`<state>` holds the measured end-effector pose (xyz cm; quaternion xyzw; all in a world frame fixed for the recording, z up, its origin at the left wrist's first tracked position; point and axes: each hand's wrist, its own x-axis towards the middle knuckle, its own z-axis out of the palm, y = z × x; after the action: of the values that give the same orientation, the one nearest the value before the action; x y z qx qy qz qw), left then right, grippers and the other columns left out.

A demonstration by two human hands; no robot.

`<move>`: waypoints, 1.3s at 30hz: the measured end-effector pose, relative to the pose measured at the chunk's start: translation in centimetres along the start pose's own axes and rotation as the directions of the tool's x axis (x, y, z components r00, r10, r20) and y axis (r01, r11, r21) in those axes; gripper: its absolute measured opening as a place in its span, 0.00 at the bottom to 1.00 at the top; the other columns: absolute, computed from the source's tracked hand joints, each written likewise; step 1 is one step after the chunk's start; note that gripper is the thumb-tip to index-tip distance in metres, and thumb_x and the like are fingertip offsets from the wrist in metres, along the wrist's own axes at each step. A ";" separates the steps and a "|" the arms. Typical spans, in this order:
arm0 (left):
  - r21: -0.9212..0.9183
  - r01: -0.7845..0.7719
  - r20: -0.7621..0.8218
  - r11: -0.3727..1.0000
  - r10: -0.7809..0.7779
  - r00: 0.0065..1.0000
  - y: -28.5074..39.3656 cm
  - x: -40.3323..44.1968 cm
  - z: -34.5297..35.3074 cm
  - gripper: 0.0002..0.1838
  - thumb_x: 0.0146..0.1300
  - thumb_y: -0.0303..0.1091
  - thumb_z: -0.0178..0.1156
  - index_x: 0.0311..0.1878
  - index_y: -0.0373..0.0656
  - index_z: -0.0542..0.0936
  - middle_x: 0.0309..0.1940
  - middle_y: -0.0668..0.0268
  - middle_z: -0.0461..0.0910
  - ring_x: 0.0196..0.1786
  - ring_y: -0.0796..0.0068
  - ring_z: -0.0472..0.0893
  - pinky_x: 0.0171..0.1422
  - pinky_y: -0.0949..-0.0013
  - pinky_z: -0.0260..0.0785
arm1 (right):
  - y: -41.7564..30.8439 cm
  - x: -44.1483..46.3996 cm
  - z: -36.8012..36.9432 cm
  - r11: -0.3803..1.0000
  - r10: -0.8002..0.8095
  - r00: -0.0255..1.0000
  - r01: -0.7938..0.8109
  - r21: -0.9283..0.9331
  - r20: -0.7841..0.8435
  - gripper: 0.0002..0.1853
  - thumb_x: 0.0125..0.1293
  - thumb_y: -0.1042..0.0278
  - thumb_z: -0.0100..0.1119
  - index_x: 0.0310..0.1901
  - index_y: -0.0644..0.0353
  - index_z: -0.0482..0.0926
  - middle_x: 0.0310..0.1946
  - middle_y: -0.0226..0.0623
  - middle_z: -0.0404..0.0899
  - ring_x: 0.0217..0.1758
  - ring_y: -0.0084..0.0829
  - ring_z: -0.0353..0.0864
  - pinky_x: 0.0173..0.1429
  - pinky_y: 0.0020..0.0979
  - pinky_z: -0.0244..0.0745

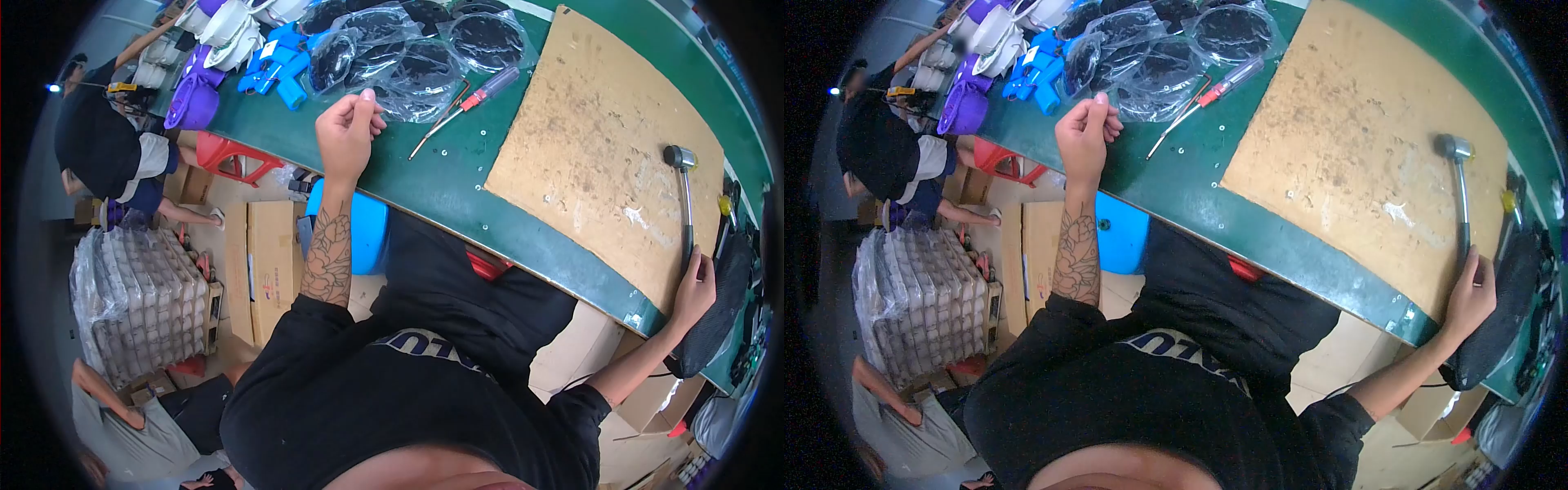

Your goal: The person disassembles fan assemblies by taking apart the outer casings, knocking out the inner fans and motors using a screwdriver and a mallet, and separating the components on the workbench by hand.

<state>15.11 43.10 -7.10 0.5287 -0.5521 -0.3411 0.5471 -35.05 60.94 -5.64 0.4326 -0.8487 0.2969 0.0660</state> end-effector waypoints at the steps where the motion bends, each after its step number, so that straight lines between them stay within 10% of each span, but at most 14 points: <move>1: -0.010 0.002 -0.006 1.000 -0.002 1.000 0.0 0.0 0.0 0.18 0.69 0.40 0.58 0.27 0.36 0.79 0.18 0.70 0.77 0.21 0.87 0.72 0.25 0.82 0.61 | 0.0 0.0 0.0 1.000 0.010 1.000 -0.010 -0.005 0.004 0.19 0.69 0.54 0.58 0.42 0.66 0.82 0.31 0.46 0.83 0.33 0.27 0.80 0.41 0.29 0.74; 39: 0.009 -0.066 0.009 0.998 0.066 0.998 -0.7 0.3 0.3 0.17 0.69 0.39 0.58 0.28 0.36 0.79 0.18 0.67 0.78 0.19 0.85 0.72 0.24 0.81 0.62 | 1.1 0.1 0.5 0.997 0.028 0.995 -0.035 -0.074 -0.092 0.16 0.66 0.54 0.59 0.42 0.60 0.83 0.33 0.44 0.83 0.36 0.26 0.82 0.46 0.28 0.74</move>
<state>15.03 42.61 -7.71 0.5111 -0.5731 -0.3227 0.5533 -35.86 61.09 -6.47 0.4023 -0.8622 0.2849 0.1163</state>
